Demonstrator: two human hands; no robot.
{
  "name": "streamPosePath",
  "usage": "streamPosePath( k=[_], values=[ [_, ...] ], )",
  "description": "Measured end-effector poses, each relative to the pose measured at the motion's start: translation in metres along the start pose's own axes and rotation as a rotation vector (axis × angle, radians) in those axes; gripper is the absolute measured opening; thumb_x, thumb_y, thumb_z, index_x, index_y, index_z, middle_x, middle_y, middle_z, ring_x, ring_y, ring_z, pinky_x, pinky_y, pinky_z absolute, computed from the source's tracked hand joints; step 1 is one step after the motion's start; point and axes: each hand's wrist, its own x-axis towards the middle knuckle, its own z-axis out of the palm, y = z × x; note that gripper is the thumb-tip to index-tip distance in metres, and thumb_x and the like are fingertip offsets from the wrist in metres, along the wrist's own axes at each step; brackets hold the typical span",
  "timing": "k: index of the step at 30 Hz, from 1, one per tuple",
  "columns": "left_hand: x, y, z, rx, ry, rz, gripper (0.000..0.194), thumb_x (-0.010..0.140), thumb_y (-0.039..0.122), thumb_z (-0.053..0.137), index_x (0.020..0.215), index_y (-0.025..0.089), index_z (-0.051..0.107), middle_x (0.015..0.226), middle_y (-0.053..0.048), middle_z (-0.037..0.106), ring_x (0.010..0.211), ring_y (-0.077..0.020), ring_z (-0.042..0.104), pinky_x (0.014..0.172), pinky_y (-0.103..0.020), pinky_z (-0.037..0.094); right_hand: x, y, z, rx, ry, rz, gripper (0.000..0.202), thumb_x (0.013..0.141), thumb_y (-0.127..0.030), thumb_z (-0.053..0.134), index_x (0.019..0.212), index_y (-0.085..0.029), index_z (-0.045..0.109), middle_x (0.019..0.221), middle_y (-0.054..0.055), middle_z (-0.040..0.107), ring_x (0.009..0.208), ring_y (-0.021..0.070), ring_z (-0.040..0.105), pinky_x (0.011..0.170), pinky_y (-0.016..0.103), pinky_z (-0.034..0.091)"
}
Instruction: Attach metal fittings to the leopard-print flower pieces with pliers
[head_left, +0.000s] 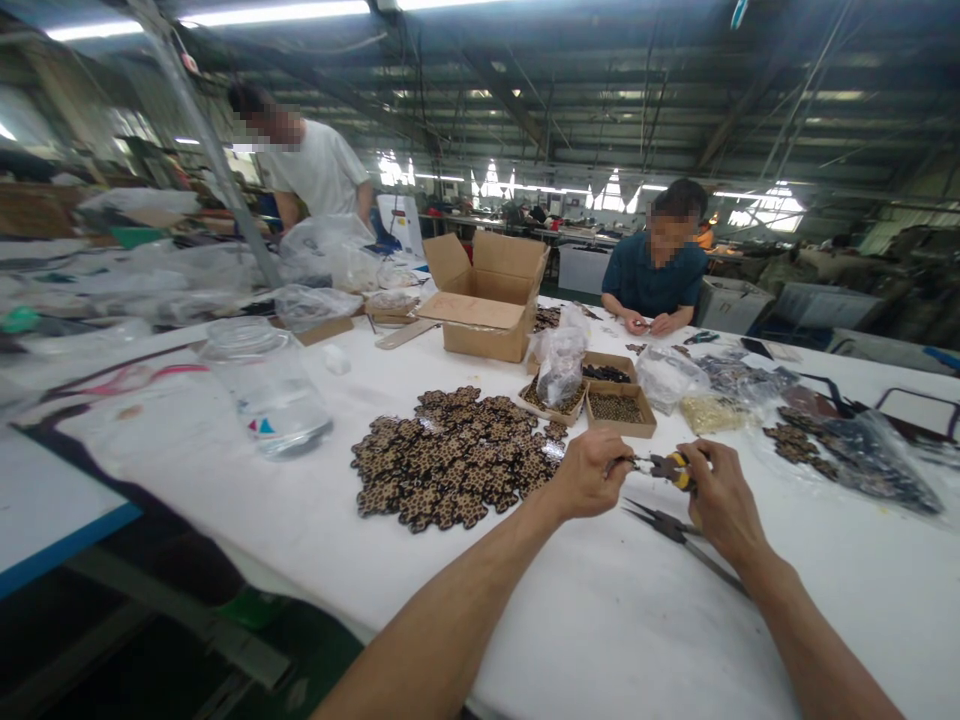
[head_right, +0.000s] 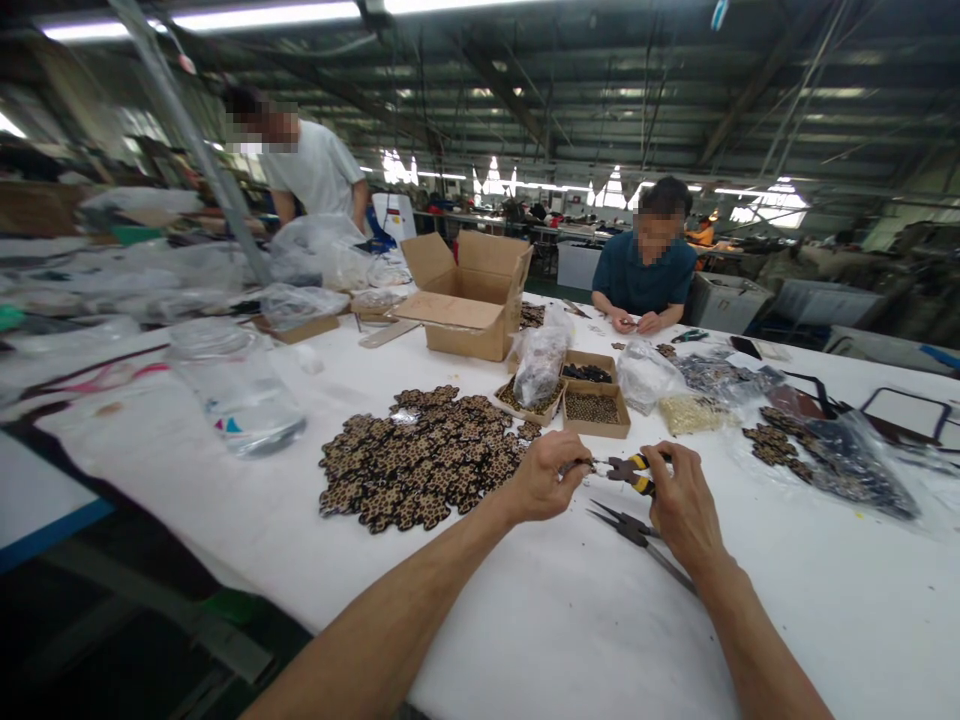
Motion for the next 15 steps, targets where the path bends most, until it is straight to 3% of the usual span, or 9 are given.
streamPosePath(
  k=[11,15],
  values=[
    [-0.0005,0.0008,0.0015,-0.138,0.057,-0.072,0.006,0.087,0.017,0.059,0.088,0.016,0.066,0.079,-0.004,0.063,0.077,-0.0163,0.057,0.073,-0.029,0.045,0.0032,-0.0062,-0.0038,-0.077,-0.039,0.031,0.056,0.073,0.002,0.049,0.125,-0.019,0.054,0.119,0.014,0.052,0.111,0.0307,0.048,0.096,0.043,0.047],
    [0.0008,0.0025,0.0000,-0.189,0.093,-0.073,0.006,0.087,0.017,0.060,0.086,0.016,0.065,0.077,-0.004,0.063,0.076,-0.0162,0.057,0.072,-0.029,0.045,0.0027,-0.0081,-0.0064,-0.138,-0.038,0.058,0.049,0.074,0.000,0.052,0.118,-0.021,0.056,0.113,0.012,0.057,0.108,0.0294,0.052,0.082,0.037,0.048]
  ],
)
